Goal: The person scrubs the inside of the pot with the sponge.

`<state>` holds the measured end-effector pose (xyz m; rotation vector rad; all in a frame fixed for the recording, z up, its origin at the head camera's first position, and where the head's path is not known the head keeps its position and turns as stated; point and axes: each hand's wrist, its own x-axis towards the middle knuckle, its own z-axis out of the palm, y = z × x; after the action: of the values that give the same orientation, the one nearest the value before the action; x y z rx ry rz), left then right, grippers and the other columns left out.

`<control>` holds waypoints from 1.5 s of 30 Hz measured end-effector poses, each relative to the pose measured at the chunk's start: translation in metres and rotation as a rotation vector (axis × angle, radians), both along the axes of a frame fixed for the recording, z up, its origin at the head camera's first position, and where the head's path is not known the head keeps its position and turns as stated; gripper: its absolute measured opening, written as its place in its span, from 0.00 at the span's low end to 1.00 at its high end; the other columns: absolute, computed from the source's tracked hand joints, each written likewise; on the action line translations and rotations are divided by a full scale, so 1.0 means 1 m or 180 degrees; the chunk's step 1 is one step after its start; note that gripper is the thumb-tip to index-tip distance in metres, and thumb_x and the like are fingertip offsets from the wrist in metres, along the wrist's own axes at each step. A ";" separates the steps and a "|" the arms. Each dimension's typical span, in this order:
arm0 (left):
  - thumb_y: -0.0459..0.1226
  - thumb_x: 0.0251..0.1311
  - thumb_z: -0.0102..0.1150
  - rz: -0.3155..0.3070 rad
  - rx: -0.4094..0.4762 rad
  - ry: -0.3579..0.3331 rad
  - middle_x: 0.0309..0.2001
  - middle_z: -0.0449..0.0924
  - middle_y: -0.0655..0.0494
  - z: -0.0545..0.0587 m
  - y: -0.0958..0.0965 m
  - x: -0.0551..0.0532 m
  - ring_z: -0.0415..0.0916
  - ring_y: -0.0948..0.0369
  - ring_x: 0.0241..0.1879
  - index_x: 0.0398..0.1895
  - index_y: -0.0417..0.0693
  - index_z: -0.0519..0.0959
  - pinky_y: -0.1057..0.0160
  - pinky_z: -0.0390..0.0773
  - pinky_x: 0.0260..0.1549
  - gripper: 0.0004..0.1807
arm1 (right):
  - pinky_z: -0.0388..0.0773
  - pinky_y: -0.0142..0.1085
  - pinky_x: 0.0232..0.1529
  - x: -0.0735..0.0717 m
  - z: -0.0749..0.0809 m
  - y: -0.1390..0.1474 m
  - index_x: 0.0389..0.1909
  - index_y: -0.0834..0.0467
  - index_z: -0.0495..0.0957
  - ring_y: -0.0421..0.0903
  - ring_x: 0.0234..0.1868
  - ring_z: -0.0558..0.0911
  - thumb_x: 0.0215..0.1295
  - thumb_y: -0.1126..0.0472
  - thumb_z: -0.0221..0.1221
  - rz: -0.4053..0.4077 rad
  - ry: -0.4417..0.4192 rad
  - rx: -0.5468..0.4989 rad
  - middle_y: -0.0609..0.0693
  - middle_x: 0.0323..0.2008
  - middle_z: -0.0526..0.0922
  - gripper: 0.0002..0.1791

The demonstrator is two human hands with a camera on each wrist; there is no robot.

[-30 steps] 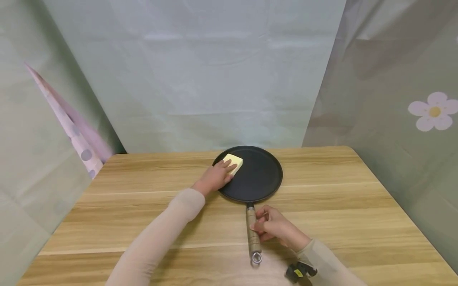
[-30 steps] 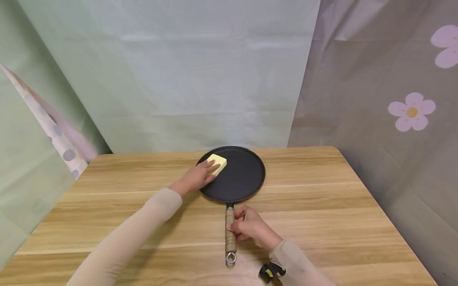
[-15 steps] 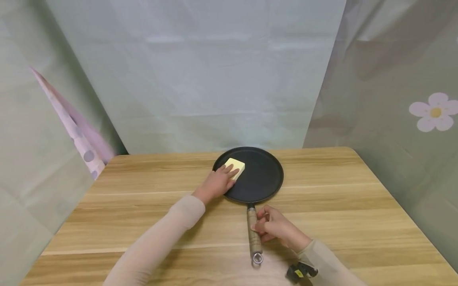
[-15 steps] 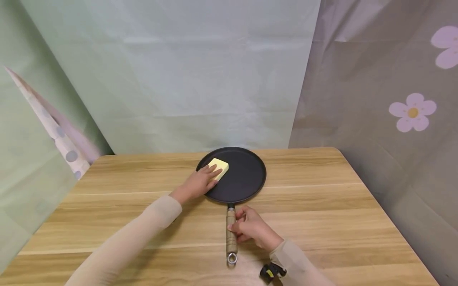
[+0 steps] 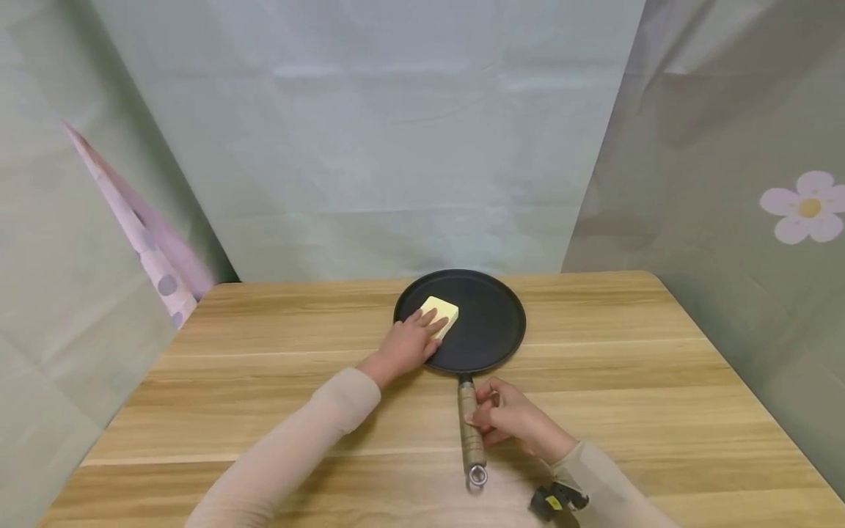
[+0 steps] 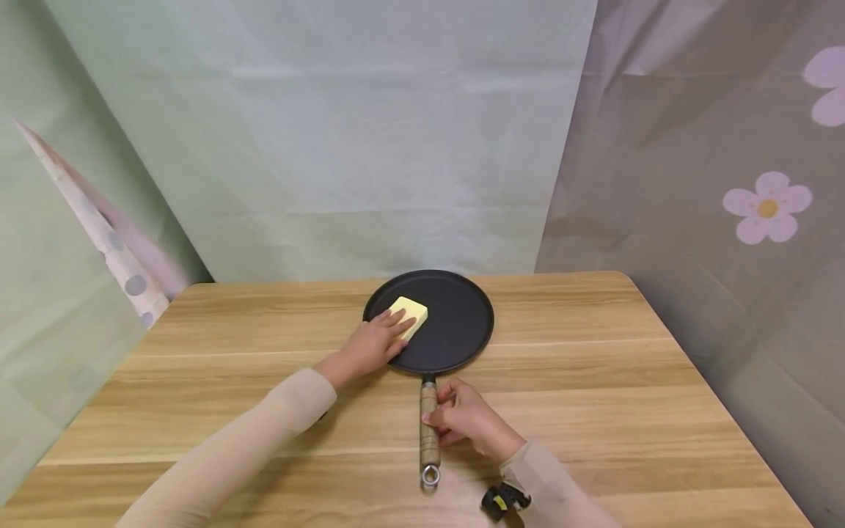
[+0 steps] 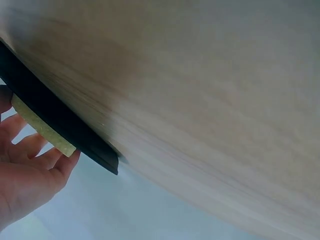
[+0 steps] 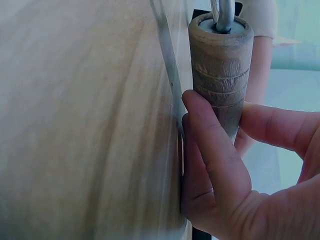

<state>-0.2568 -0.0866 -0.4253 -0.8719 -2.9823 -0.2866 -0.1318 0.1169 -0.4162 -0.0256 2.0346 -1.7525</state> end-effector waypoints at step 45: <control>0.50 0.71 0.47 -0.0441 -0.0404 0.0037 0.71 0.60 0.54 0.009 0.055 0.018 0.59 0.49 0.69 0.70 0.60 0.66 0.46 0.68 0.59 0.26 | 0.82 0.43 0.27 -0.001 -0.001 -0.002 0.44 0.69 0.64 0.46 0.26 0.79 0.54 0.73 0.61 0.0029 0.0008 -0.0056 0.55 0.30 0.72 0.19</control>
<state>-0.2388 -0.0316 -0.4159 -1.0908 -2.9614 -0.0948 -0.1325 0.1145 -0.4176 -0.0424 2.0178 -1.7655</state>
